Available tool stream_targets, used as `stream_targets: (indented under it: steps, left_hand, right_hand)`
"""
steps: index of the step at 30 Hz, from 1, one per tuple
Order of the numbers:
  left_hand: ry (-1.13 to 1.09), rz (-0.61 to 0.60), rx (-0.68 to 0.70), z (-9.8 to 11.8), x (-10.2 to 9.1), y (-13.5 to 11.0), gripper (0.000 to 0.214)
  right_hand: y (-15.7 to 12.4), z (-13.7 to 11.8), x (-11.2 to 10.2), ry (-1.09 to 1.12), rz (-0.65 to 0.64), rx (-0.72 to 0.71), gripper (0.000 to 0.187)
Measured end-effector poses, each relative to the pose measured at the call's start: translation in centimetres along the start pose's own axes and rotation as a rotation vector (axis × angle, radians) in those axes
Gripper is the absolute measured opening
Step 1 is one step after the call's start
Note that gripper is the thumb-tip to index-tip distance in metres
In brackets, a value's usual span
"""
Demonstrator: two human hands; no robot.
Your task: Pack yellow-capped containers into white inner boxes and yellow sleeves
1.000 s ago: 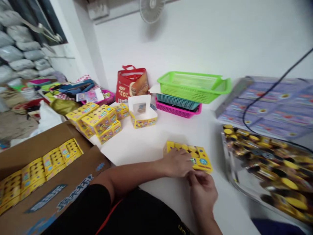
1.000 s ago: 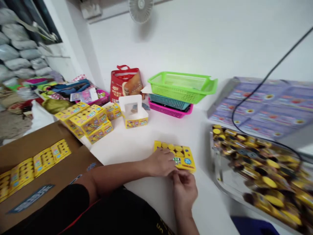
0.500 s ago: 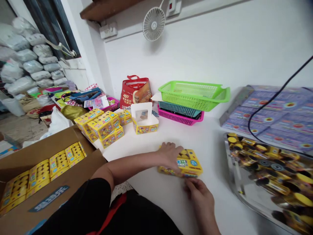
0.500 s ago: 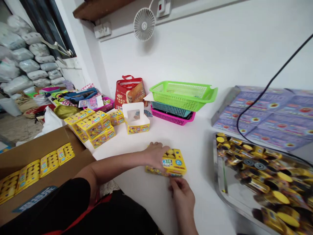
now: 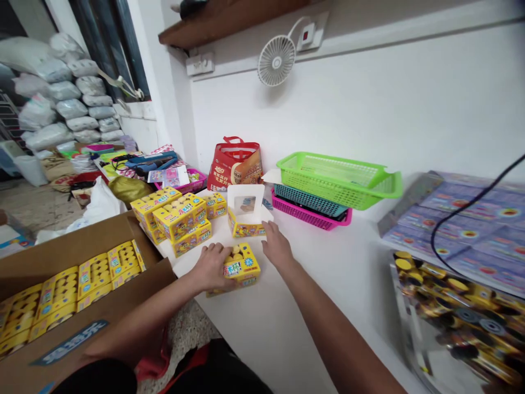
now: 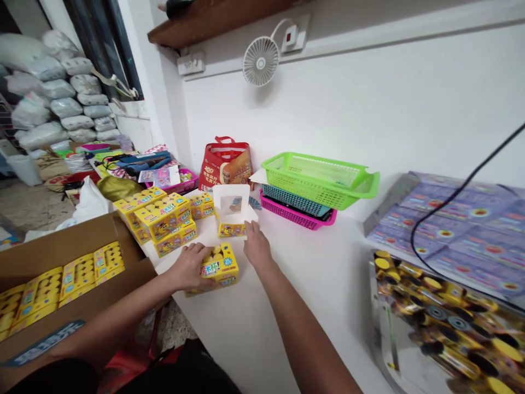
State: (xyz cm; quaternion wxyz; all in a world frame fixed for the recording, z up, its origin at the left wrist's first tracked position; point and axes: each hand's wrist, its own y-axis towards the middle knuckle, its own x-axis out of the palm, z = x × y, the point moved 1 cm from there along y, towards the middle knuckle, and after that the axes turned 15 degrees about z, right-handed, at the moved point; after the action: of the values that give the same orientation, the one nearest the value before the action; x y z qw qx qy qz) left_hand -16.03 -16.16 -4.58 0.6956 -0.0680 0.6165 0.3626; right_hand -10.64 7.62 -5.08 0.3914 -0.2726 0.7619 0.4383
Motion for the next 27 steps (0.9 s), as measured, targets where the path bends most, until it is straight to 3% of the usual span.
stream_targets:
  steps: [1,3,6,13,18,22,27]
  left_hand:
    - [0.000,-0.004,0.007,-0.1,0.1,0.3,0.090]
    - [0.003,-0.009,0.021,-0.4,0.4,1.0,0.091]
    - [0.024,-0.008,0.013,-0.9,1.1,2.8,0.087]
    - [0.150,0.015,-0.045,-1.4,3.4,9.6,0.072]
    - [0.236,0.035,-0.101,-2.3,5.0,15.0,0.062]
    - [0.297,0.021,-0.202,-4.3,5.4,17.8,0.058]
    - [0.351,0.063,-0.308,-6.4,5.8,19.1,0.058]
  right_hand:
    - [1.6,-0.6,0.4,-0.078,-0.058,-0.049,0.064]
    - [3.4,-0.9,0.7,-0.209,-0.149,-0.097,0.050]
    - [2.9,0.7,-0.5,-0.314,-0.165,-0.090,0.032]
    - [-7.1,6.7,-6.0,-0.547,-0.049,-0.021,0.026]
    - [-14.0,7.7,-7.0,-0.520,0.073,-0.026,0.025]
    - [-17.0,8.2,-7.0,-0.446,0.161,-0.041,0.026]
    - [-18.5,8.7,-7.5,-0.407,0.235,-0.023,0.025]
